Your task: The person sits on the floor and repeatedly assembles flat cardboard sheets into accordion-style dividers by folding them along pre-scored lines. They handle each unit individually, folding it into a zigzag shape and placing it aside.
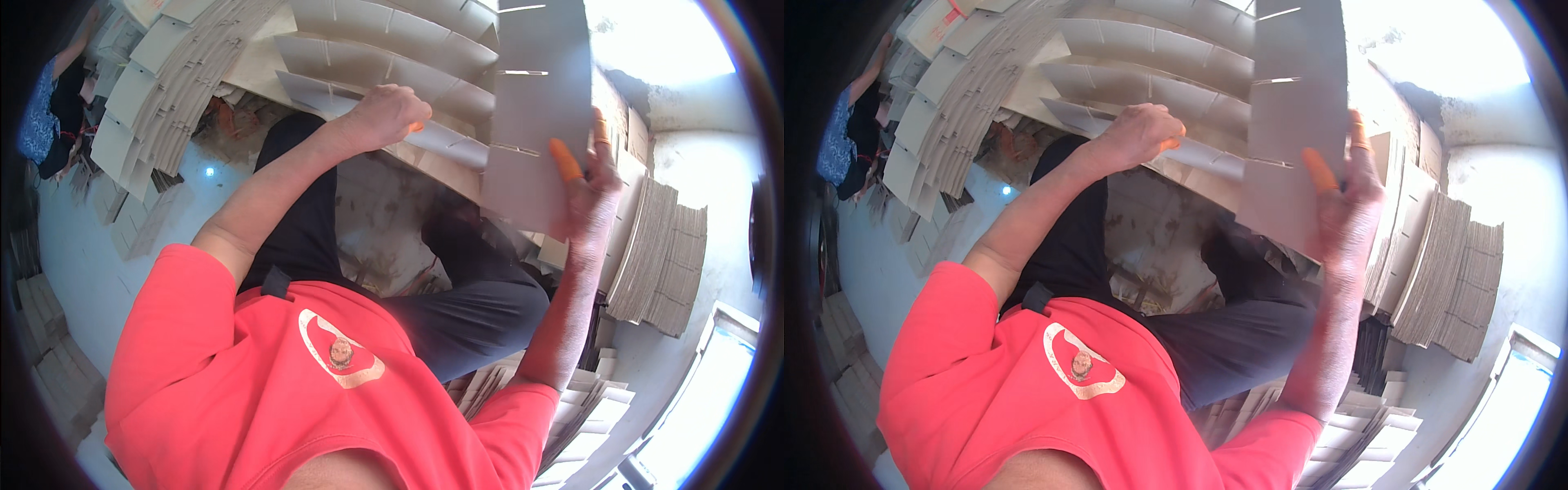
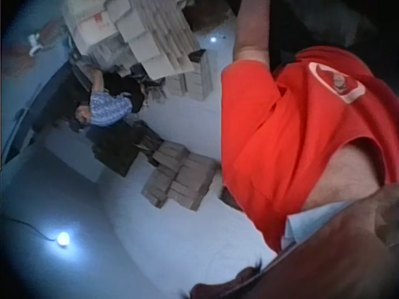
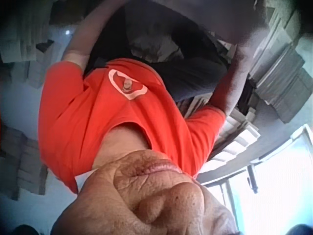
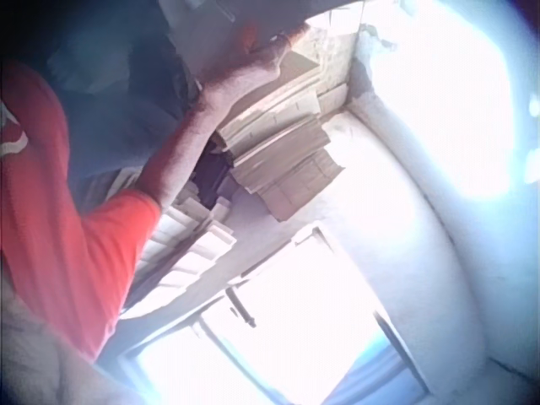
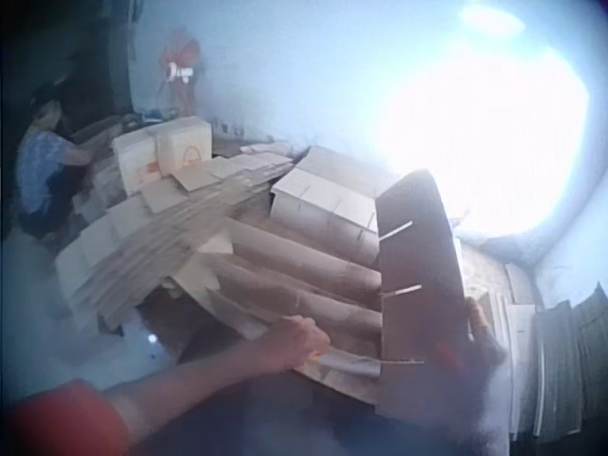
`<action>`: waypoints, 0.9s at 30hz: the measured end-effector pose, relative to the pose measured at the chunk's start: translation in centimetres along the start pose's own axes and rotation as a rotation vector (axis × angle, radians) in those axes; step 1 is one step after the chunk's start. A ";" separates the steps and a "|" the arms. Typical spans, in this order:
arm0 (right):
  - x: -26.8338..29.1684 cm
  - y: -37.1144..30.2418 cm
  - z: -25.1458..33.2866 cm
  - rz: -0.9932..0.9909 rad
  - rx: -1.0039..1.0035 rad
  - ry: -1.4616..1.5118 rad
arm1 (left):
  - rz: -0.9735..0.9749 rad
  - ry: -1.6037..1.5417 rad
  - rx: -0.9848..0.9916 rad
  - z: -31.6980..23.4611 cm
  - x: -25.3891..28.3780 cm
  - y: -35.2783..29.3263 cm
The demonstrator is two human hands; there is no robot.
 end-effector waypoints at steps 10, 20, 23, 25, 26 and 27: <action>-5.4 1.9 -0.3 0.224 0.035 -0.074 | 0.019 -0.028 -0.051 -0.7 0.1 0.5; -6.6 3.3 1.6 0.321 0.155 -0.214 | 0.067 -0.043 -0.007 -0.3 -0.1 1.8; -7.1 4.1 1.9 0.465 0.023 -0.156 | 0.083 -0.053 0.024 0.3 -0.2 2.1; -8.1 4.6 0.3 0.461 0.067 -0.079 | 0.084 -0.037 0.022 0.1 -0.1 2.2; -8.5 4.8 -0.5 0.458 0.089 -0.040 | 0.085 -0.029 0.020 0.0 -0.1 2.3; -9.0 4.6 -0.6 0.466 0.077 -0.082 | 0.072 -0.055 0.011 0.0 -0.1 2.3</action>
Point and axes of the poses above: each hand's wrist, its own y-axis towards the middle knuckle, its own x-axis out of the back of the hand, z = x × y, the point moved 5 cm from there along y, towards the middle knuckle, and after that the axes turned 6 degrees about -y, right-handed, at the moved point
